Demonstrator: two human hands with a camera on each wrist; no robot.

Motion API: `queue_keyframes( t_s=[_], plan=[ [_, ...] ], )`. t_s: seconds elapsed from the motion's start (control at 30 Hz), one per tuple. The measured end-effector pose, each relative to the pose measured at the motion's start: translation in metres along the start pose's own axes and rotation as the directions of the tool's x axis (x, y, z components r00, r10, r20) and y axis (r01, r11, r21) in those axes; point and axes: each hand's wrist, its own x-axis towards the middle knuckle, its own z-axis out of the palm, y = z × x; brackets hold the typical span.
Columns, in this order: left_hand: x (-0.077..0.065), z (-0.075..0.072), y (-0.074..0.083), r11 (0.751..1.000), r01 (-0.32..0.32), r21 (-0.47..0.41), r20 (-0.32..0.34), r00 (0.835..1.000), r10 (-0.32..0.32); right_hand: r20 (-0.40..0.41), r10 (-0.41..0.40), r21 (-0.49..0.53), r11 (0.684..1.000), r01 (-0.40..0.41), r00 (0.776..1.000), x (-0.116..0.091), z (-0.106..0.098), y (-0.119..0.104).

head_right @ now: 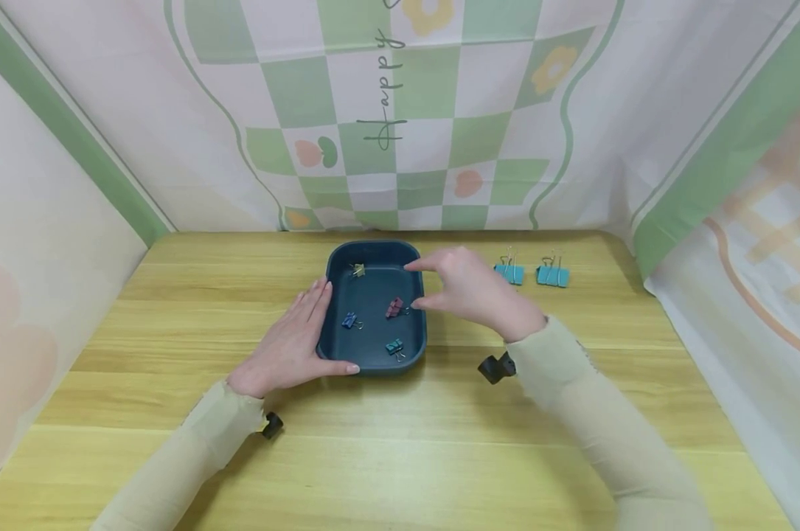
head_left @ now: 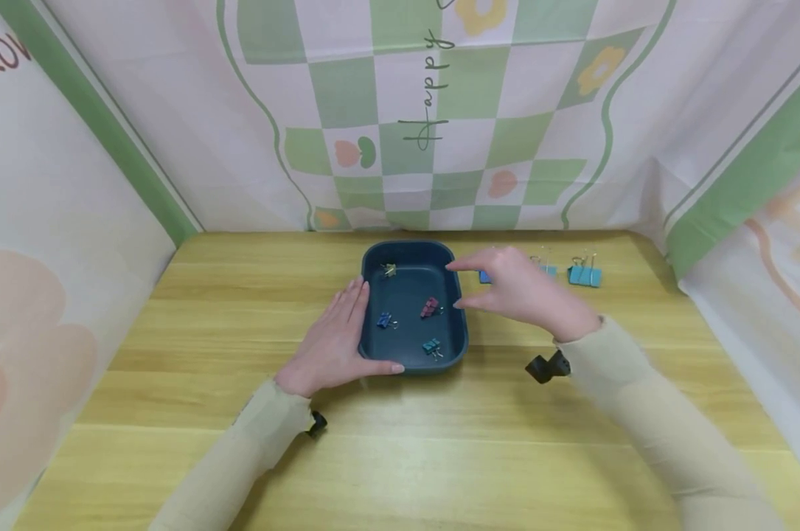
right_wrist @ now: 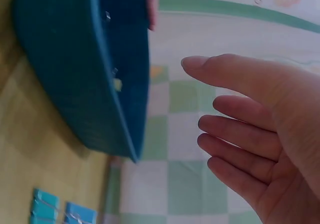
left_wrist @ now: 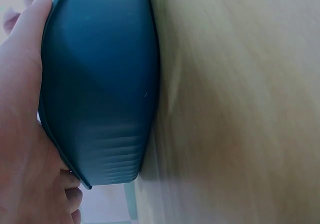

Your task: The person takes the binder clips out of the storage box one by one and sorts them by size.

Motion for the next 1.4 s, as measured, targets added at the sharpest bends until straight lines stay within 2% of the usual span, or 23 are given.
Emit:
queue_keyframes(
  t_s=[0.27, 0.43, 0.67, 0.9, 1.13, 1.4],
  plan=[
    [0.001, 0.0, 0.0, 1.0, 0.001, 0.017, 0.011, 1.0, -0.001, 0.108, 0.029, 0.001, 1.0, -0.03, 0.994, 0.015, 0.028, -0.003],
    [0.0, 0.0, 0.0, 1.0, 0.004, 0.023, 0.016, 1.0, -0.004, 0.142, 0.024, -0.006, 1.0, -0.023, 0.99, 0.022, 0.043, 0.003],
    [0.0, -0.001, 0.002, 1.0, 0.013, 0.017, 0.028, 1.0, -0.013, 0.184, 0.092, -0.022, 0.996, -0.089, 0.979, 0.031, 0.053, 0.005],
    [0.0, -0.002, 0.001, 1.0, 0.008, 0.015, 0.026, 1.0, -0.008, 0.21, 0.113, -0.101, 0.99, -0.094, 0.971, 0.035, 0.061, 0.005],
    [0.0, -0.001, 0.002, 1.0, 0.006, 0.013, 0.022, 1.0, -0.007, 0.212, 0.063, -0.149, 0.988, -0.031, 0.975, 0.035, 0.066, 0.006],
    [0.0, -0.001, 0.002, 1.0, 0.006, 0.008, 0.021, 1.0, -0.006, 0.188, 0.009, -0.14, 0.99, 0.018, 0.982, 0.034, 0.069, 0.007]
  ],
)
